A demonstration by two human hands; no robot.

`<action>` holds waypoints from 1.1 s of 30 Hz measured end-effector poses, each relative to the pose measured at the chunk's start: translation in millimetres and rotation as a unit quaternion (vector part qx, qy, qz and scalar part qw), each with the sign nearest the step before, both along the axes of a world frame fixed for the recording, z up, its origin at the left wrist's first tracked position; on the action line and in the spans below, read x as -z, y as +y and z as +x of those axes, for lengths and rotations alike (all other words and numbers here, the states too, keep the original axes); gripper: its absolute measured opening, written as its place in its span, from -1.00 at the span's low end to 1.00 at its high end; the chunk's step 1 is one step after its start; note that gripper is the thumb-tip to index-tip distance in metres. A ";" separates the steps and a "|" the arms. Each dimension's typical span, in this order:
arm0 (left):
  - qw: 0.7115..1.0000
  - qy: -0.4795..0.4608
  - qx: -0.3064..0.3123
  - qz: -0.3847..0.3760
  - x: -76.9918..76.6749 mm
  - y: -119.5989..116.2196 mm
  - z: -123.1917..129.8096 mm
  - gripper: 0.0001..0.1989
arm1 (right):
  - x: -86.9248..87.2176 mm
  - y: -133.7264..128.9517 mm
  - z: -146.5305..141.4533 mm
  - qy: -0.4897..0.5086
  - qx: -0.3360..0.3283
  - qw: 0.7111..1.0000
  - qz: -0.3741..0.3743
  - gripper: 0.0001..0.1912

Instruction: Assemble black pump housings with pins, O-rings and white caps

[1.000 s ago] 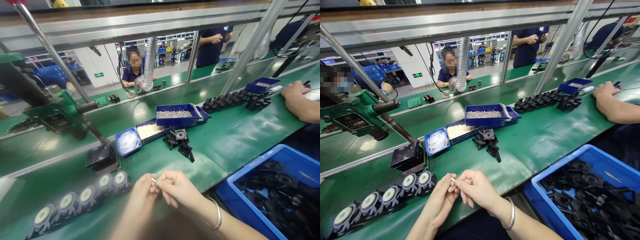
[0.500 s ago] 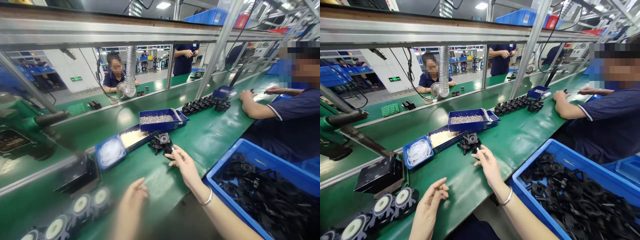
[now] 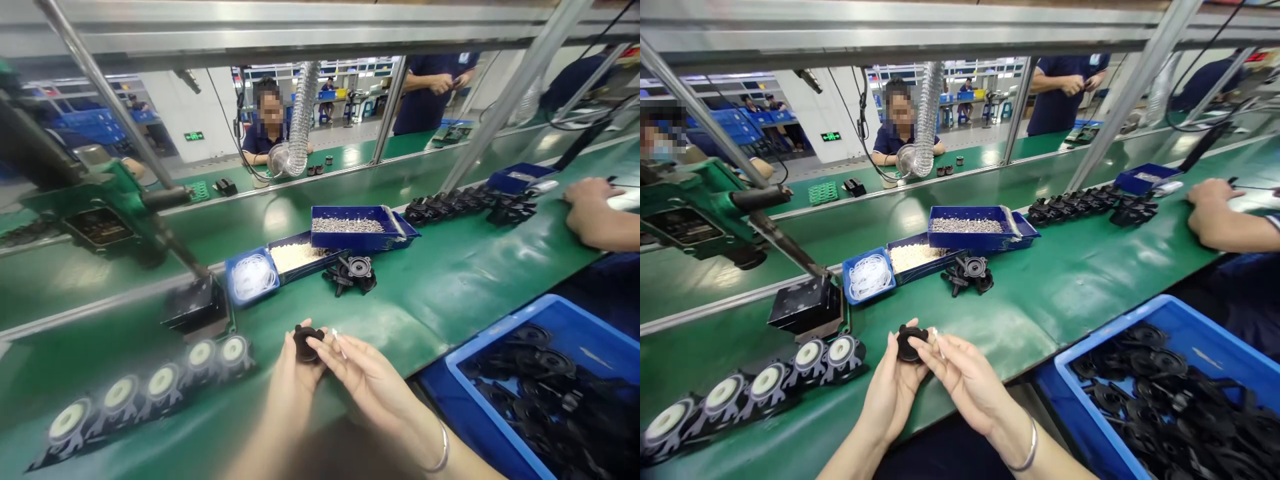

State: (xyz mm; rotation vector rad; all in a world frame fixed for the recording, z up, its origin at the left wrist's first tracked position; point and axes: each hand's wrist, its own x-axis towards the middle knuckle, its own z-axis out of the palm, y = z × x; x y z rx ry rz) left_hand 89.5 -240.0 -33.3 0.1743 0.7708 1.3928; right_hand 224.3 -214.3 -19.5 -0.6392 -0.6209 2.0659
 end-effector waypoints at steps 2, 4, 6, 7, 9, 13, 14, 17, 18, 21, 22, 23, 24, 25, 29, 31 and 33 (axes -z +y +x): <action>0.999 -0.040 -0.003 -0.029 -3.8 0.4 -7.1 -0.60 | 0.3 4.0 -0.3 -0.048 0.001 0.999 0.023 -0.74; 0.996 -0.061 0.001 -0.067 -6.2 0.6 -13.6 -0.63 | 0.9 9.0 3.4 -0.095 0.010 0.994 0.048 -0.72; 0.993 -0.065 0.005 -0.097 -8.3 0.7 -17.9 -0.59 | 1.6 12.4 7.5 -0.127 0.011 0.990 0.067 -0.69; 0.992 -0.064 0.007 -0.104 -9.4 0.7 -19.2 -0.57 | 2.1 13.1 8.8 -0.139 0.009 0.987 0.075 -0.67; 0.992 -0.064 0.006 -0.107 -12.0 0.3 -20.2 -0.56 | 3.0 13.0 9.2 -0.161 -0.005 0.983 0.087 -0.64; 0.993 -0.067 0.009 -0.100 -17.6 -2.0 -19.7 -0.58 | 4.8 9.7 3.7 -0.197 -0.048 0.972 0.122 -0.65; 0.993 -0.065 0.007 -0.097 -18.8 -2.6 -19.6 -0.58 | 5.0 8.9 1.9 -0.206 -0.054 0.968 0.133 -0.65; 0.995 -0.057 -0.003 -0.083 -21.3 -4.2 -19.7 -0.59 | 5.0 6.3 -2.9 -0.231 -0.055 0.956 0.170 -0.66; 0.995 -0.056 -0.003 -0.078 -21.5 -4.7 -19.9 -0.58 | 5.1 5.3 -4.2 -0.239 -0.054 0.952 0.183 -0.66; 0.996 -0.051 0.004 -0.070 -20.1 -6.7 -20.9 -0.54 | 6.7 1.5 -6.9 -0.285 -0.054 0.927 0.238 -0.69; 0.997 -0.049 0.007 -0.067 -19.1 -7.5 -21.3 -0.52 | 7.7 0.0 -7.4 -0.308 -0.053 0.912 0.266 -0.70; 0.997 -0.045 0.010 -0.064 -18.0 -8.4 -21.7 -0.52 | 8.9 -1.4 -7.7 -0.332 -0.050 0.893 0.299 -0.72; 0.997 -0.040 0.011 -0.060 -16.9 -9.4 -22.1 -0.51 | 10.2 -2.8 -8.0 -0.358 -0.046 0.871 0.333 -0.74; 0.998 -0.033 0.011 -0.056 -15.9 -10.2 -22.4 -0.50 | 11.5 -3.9 -8.2 -0.381 -0.041 0.848 0.365 -0.76; 0.999 0.001 0.004 -0.050 -14.2 -12.3 -22.8 -0.48 | 14.9 -6.5 -9.5 -0.449 -0.018 0.768 0.455 -0.80; 0.998 0.019 0.005 -0.052 -14.4 -12.6 -22.7 -0.47 | 15.3 -6.7 -10.6 -0.466 -0.012 0.743 0.480 -0.80; 0.998 0.039 0.007 -0.053 -14.3 -13.0 -22.4 -0.47 | 15.7 -6.6 -11.4 -0.478 -0.011 0.724 0.497 -0.80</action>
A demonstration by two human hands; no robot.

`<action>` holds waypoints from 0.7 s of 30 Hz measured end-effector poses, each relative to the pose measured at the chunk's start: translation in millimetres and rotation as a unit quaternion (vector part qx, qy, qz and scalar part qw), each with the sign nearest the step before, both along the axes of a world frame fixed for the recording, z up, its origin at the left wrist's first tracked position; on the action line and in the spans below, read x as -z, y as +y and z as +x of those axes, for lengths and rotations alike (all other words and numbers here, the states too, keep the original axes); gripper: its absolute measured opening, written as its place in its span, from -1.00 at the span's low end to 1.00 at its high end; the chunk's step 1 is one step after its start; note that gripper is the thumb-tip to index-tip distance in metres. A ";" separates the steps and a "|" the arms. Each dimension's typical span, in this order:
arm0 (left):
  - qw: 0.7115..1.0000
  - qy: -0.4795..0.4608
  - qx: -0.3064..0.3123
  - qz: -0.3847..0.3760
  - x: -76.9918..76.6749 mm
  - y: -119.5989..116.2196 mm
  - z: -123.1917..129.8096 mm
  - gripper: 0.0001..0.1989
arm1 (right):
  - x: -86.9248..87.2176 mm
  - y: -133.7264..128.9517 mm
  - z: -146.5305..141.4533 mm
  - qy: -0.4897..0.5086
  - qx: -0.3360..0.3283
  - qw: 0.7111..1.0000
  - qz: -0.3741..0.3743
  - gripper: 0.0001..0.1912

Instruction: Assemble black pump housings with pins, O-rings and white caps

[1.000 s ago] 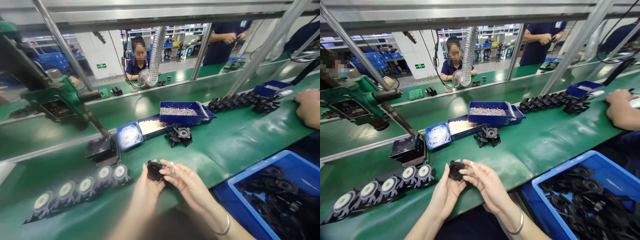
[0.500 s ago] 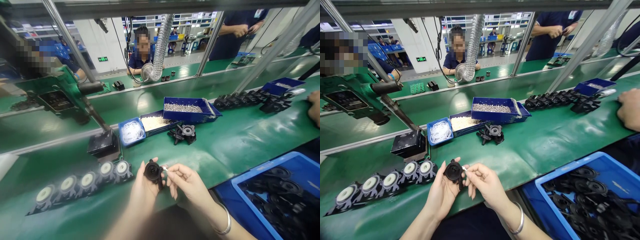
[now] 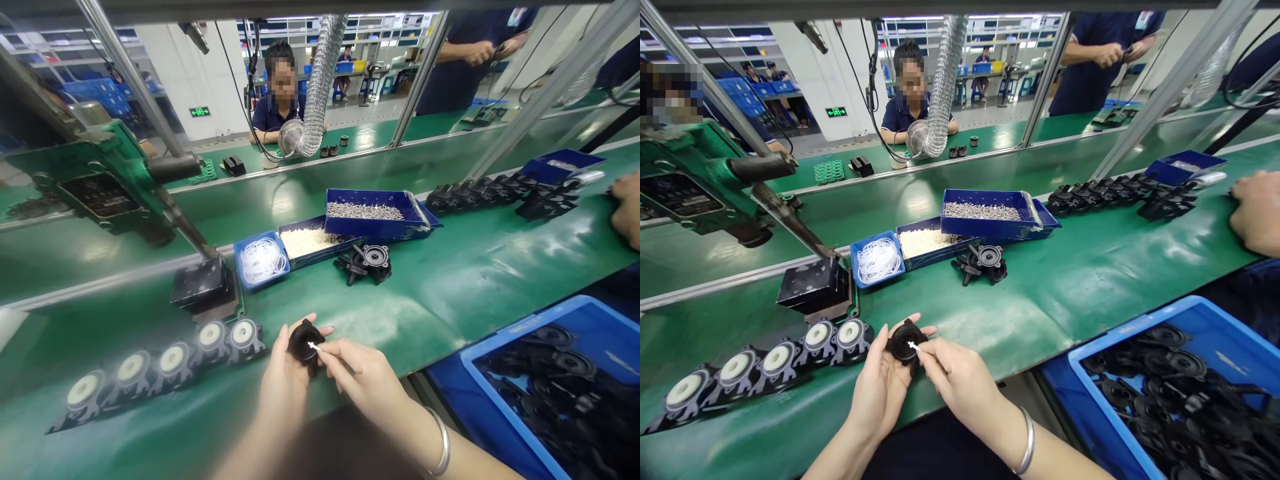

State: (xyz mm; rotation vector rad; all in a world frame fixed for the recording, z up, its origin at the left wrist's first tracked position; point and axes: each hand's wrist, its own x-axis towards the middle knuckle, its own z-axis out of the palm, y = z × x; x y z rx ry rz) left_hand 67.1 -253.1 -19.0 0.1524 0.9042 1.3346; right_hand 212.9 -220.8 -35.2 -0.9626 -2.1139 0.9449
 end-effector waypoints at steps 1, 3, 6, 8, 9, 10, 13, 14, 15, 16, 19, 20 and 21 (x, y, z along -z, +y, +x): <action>1.000 0.012 0.001 0.002 0.5 -0.4 0.2 -0.47 | 0.4 0.0 -0.3 -0.007 0.000 1.000 0.010 -0.81; 0.999 0.045 0.004 0.009 2.5 -1.5 0.9 -0.48 | 1.5 -0.2 -0.5 -0.022 0.000 0.999 0.029 -0.82; 0.989 0.142 0.003 0.045 7.0 -4.0 2.3 -0.49 | 3.0 -1.2 -1.0 -0.044 -0.005 0.997 0.060 -0.82; 0.969 0.236 -0.002 0.072 9.7 -5.7 3.2 -0.49 | 3.0 -2.2 -1.8 -0.052 -0.007 0.995 0.084 -0.80; 0.956 0.282 -0.004 0.082 10.7 -6.3 3.5 -0.49 | 2.8 -2.6 -2.5 -0.054 -0.006 0.994 0.097 -0.79; 0.941 0.325 -0.004 0.091 11.6 -6.7 3.6 -0.48 | 2.5 -2.8 -3.4 -0.053 -0.005 0.993 0.108 -0.78; 0.902 0.416 0.002 0.117 14.4 -6.8 3.2 -0.48 | 2.6 -2.3 -6.6 -0.053 -0.007 0.991 0.126 -0.75; 0.893 0.432 0.008 0.124 15.7 -6.7 2.6 -0.49 | 3.3 -1.7 -7.8 -0.050 -0.010 0.991 0.126 -0.75; 0.886 0.444 0.015 0.129 17.1 -6.5 1.6 -0.50 | 4.4 -0.7 -8.8 -0.042 -0.014 0.991 0.123 -0.75; 0.880 0.456 0.023 0.132 18.6 -6.4 0.2 -0.51 | 5.6 0.6 -9.7 -0.029 -0.016 0.993 0.113 -0.75; 0.836 0.525 0.061 0.148 21.2 -5.3 -7.7 -0.54 | 7.9 7.2 -10.2 0.059 -0.022 0.997 -0.036 -0.77; 0.808 0.560 0.080 0.167 20.6 -4.5 -11.5 -0.54 | 7.6 10.6 -9.1 0.110 -0.029 0.985 -0.128 -0.81; 0.773 0.595 0.101 0.196 18.8 -3.3 -15.5 -0.54 | 6.7 14.4 -7.3 0.164 -0.039 0.960 -0.224 -0.84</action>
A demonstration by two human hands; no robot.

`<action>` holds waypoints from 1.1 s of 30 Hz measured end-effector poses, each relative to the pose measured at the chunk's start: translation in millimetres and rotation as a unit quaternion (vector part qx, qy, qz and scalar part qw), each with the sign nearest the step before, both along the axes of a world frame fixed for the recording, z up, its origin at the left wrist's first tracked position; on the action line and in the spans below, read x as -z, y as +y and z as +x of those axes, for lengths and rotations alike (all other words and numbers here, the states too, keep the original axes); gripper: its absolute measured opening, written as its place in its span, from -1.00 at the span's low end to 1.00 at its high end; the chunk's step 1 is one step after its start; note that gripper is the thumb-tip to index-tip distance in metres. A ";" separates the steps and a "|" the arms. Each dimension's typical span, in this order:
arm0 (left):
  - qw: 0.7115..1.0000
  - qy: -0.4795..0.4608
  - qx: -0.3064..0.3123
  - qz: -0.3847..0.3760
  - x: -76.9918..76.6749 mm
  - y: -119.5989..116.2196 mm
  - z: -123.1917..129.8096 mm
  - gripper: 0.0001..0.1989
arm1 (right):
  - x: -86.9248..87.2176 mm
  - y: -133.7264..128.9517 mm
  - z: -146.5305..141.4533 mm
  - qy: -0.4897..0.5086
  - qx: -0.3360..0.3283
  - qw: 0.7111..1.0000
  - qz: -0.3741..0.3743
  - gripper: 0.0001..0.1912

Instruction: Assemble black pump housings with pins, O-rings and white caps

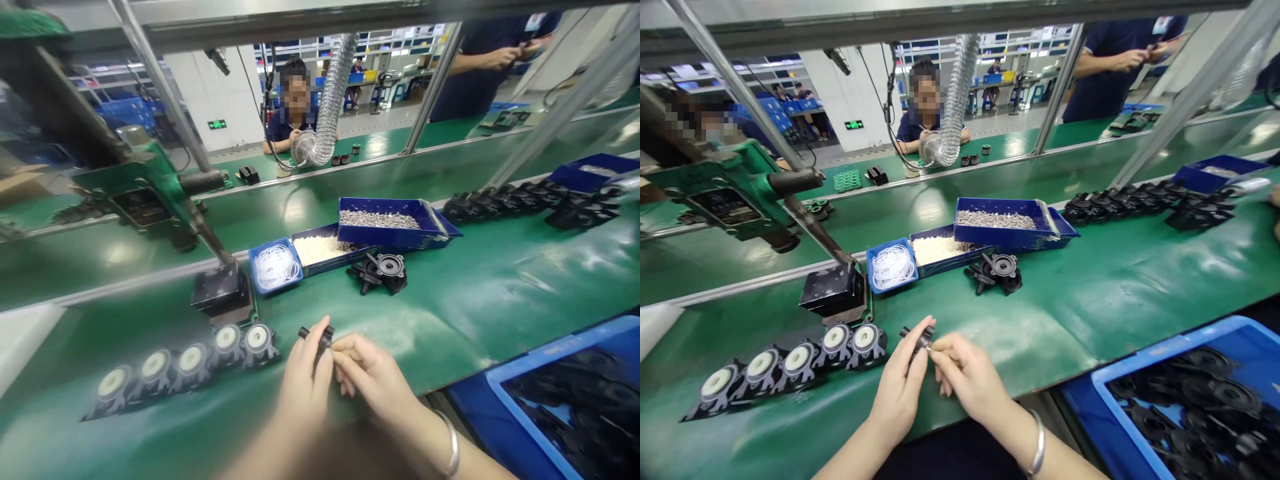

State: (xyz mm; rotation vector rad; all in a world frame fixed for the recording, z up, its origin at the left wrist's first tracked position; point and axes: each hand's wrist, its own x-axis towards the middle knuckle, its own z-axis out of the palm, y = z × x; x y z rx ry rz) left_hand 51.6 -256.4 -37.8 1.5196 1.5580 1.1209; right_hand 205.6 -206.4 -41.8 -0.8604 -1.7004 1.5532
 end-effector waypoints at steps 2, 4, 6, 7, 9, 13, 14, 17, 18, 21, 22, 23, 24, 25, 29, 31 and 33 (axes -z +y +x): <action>0.991 0.088 0.079 0.064 -7.0 3.0 -8.0 -0.53 | -3.2 8.7 6.0 0.106 -0.037 0.980 -0.164 -0.73; 0.968 0.159 0.139 0.132 -16.9 6.2 -14.4 -0.56 | -5.8 16.6 14.0 0.166 -0.085 0.948 -0.257 -0.51; 0.945 0.217 0.163 0.184 -26.1 8.3 -18.8 -0.61 | -5.5 21.5 21.0 0.195 -0.129 0.917 -0.322 -0.45; 0.934 0.243 0.165 0.203 -29.3 8.6 -20.7 -0.64 | -3.9 22.4 23.4 0.208 -0.144 0.903 -0.348 -0.49; 0.915 0.283 0.163 0.239 -31.3 7.7 -24.4 -0.70 | 1.3 21.4 25.1 0.223 -0.156 0.885 -0.378 -0.60; 0.901 0.312 0.139 0.267 -24.6 1.8 -30.9 -0.78 | 12.7 14.4 18.6 0.200 -0.166 0.889 -0.376 -0.68; 0.905 0.313 0.135 0.256 -23.5 0.2 -31.9 -0.80 | 14.7 13.0 16.3 0.193 -0.165 0.891 -0.375 -0.71; 0.912 0.319 0.158 0.204 -28.4 -3.6 -37.5 -0.80 | 18.0 11.6 11.3 0.193 -0.137 0.896 -0.377 -0.83; 0.911 0.329 0.165 0.183 -32.2 -4.5 -41.9 -0.75 | 18.3 12.3 10.7 0.198 -0.122 0.897 -0.377 -0.84; 0.901 0.404 0.128 0.096 -41.7 -6.2 -65.9 -0.21 | 17.5 16.8 11.2 0.227 -0.072 0.891 -0.386 -0.80; 0.890 0.439 0.104 0.064 -42.1 -5.9 -76.3 -0.06 | 17.1 18.8 11.7 0.243 -0.053 0.885 -0.393 -0.78; 0.876 0.472 0.092 0.041 -40.7 -4.8 -86.4 0.00 | 16.9 20.7 12.0 0.258 -0.039 0.878 -0.402 -0.76; 0.861 0.498 0.094 0.028 -37.9 -3.0 -95.3 -0.01 | 16.8 22.4 12.1 0.274 -0.028 0.869 -0.411 -0.74; 0.850 0.516 0.102 0.023 -34.4 -0.7 -102.0 -0.07 | 16.9 23.8 11.8 0.287 -0.020 0.862 -0.418 -0.73; 0.853 0.501 0.137 0.039 -26.4 7.3 -101.1 -0.24 | 16.6 26.0 8.1 0.307 -0.008 0.850 -0.428 -0.74; 0.882 0.444 0.148 0.043 -25.9 6.6 -87.8 -0.25 | 14.3 26.3 5.7 0.298 -0.005 0.860 -0.413 -0.77; 0.923 0.355 0.148 0.029 -21.7 2.6 -72.5 -0.22 | 9.4 27.8 3.2 0.275 0.001 0.881 -0.385 -0.77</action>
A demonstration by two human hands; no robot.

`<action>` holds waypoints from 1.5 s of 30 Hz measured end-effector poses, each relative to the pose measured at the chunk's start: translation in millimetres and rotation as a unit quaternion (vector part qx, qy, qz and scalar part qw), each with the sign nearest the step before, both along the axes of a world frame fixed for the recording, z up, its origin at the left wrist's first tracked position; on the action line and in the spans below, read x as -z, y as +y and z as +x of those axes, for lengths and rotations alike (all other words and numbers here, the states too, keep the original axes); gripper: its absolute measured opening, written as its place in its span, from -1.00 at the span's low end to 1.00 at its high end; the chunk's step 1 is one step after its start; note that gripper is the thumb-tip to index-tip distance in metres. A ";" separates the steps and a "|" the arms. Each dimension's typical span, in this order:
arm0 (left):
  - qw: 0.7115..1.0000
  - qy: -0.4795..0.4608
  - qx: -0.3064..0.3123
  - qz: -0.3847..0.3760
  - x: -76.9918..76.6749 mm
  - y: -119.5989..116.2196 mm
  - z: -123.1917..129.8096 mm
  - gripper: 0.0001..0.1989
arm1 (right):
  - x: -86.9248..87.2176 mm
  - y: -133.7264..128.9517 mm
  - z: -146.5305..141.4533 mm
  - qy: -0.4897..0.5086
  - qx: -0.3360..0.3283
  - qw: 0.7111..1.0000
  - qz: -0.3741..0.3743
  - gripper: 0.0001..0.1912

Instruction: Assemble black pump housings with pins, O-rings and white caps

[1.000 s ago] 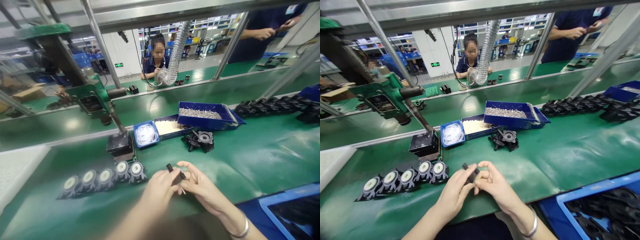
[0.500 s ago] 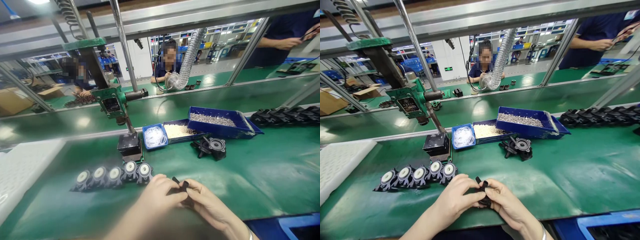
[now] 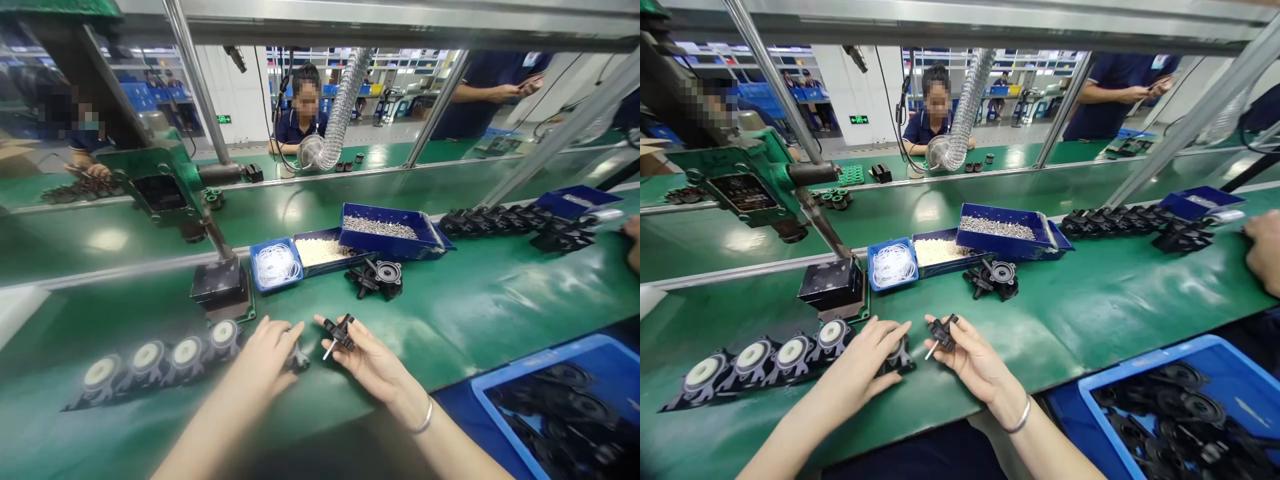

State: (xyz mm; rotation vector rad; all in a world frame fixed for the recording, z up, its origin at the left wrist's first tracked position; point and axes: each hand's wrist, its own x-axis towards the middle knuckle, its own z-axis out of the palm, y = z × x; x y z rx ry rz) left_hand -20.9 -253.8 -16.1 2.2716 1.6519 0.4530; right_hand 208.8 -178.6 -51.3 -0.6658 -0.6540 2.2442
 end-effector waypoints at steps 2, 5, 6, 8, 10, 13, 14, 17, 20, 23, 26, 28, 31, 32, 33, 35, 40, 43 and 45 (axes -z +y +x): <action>0.994 -0.103 -0.029 -0.028 10.6 -5.6 13.5 -0.16 | -7.7 3.0 -3.5 -0.041 0.003 0.998 0.041 -0.76; 0.968 -0.229 -0.087 -0.053 32.3 -12.8 27.9 -0.08 | -22.7 8.3 -12.2 -0.097 -0.003 0.990 0.102 -0.77; 0.958 -0.261 -0.101 -0.055 38.5 -14.3 31.3 -0.09 | -27.5 9.6 -15.9 -0.112 -0.009 0.987 0.119 -0.78; 0.943 -0.307 -0.121 -0.048 46.6 -15.6 36.6 -0.16 | -35.3 11.4 -23.3 -0.134 -0.023 0.980 0.143 -0.78; 0.935 -0.328 -0.131 -0.033 48.8 -15.5 39.9 -0.25 | -38.6 12.0 -29.6 -0.146 -0.037 0.975 0.163 -0.77; 0.932 -0.333 -0.139 -0.026 46.4 -14.6 41.8 -0.31 | -34.9 12.4 -34.8 -0.159 -0.059 0.966 0.197 -0.77; 0.932 -0.334 -0.140 -0.029 45.5 -14.4 41.8 -0.32 | -32.5 12.6 -35.5 -0.165 -0.066 0.961 0.209 -0.77; 0.930 -0.336 -0.144 -0.041 45.5 -14.1 41.2 -0.34 | -27.5 12.9 -34.9 -0.185 -0.082 0.946 0.254 -0.79; 0.930 -0.334 -0.149 -0.041 48.6 -13.8 40.5 -0.35 | -30.7 12.6 -31.3 -0.211 -0.084 0.911 0.345 -0.83; 0.929 -0.338 -0.146 -0.031 52.1 -13.7 40.2 -0.30 | -36.4 10.9 -26.2 -0.247 -0.095 0.841 0.472 -0.85; 0.925 -0.347 -0.149 -0.051 54.8 -14.6 40.1 -0.20 | -34.1 7.6 -22.4 -0.291 -0.120 0.787 0.530 -0.84; 0.919 -0.354 -0.159 -0.070 56.4 -15.7 39.8 -0.11 | -27.7 4.5 -21.7 -0.320 -0.127 0.780 0.523 -0.84; 0.920 -0.360 -0.148 -0.041 58.8 -16.9 38.9 -0.15 | -17.5 0.8 -22.6 -0.338 -0.116 0.793 0.494 -0.85; 0.923 -0.359 -0.135 -0.022 59.6 -16.9 38.5 -0.22 | -15.3 0.3 -23.0 -0.339 -0.116 0.796 0.488 -0.84; 0.926 -0.357 -0.122 -0.003 60.4 -16.8 38.1 -0.30 | -13.9 0.3 -23.3 -0.339 -0.119 0.796 0.487 -0.83; 0.929 -0.354 -0.103 0.018 61.9 -16.0 37.1 -0.38 | -13.5 1.7 -23.6 -0.342 -0.134 0.791 0.490 -0.81; 0.931 -0.353 -0.089 0.026 62.9 -12.5 33.8 -0.35 | -17.1 5.3 -22.9 -0.343 -0.159 0.773 0.509 -0.81; 0.939 -0.336 -0.074 0.028 61.2 -10.3 30.5 -0.35 | -17.2 4.0 -23.5 -0.334 -0.148 0.773 0.519 -0.82; 0.939 -0.337 -0.062 0.030 61.0 -8.4 28.7 -0.36 | -16.3 2.5 -24.4 -0.334 -0.145 0.771 0.523 -0.82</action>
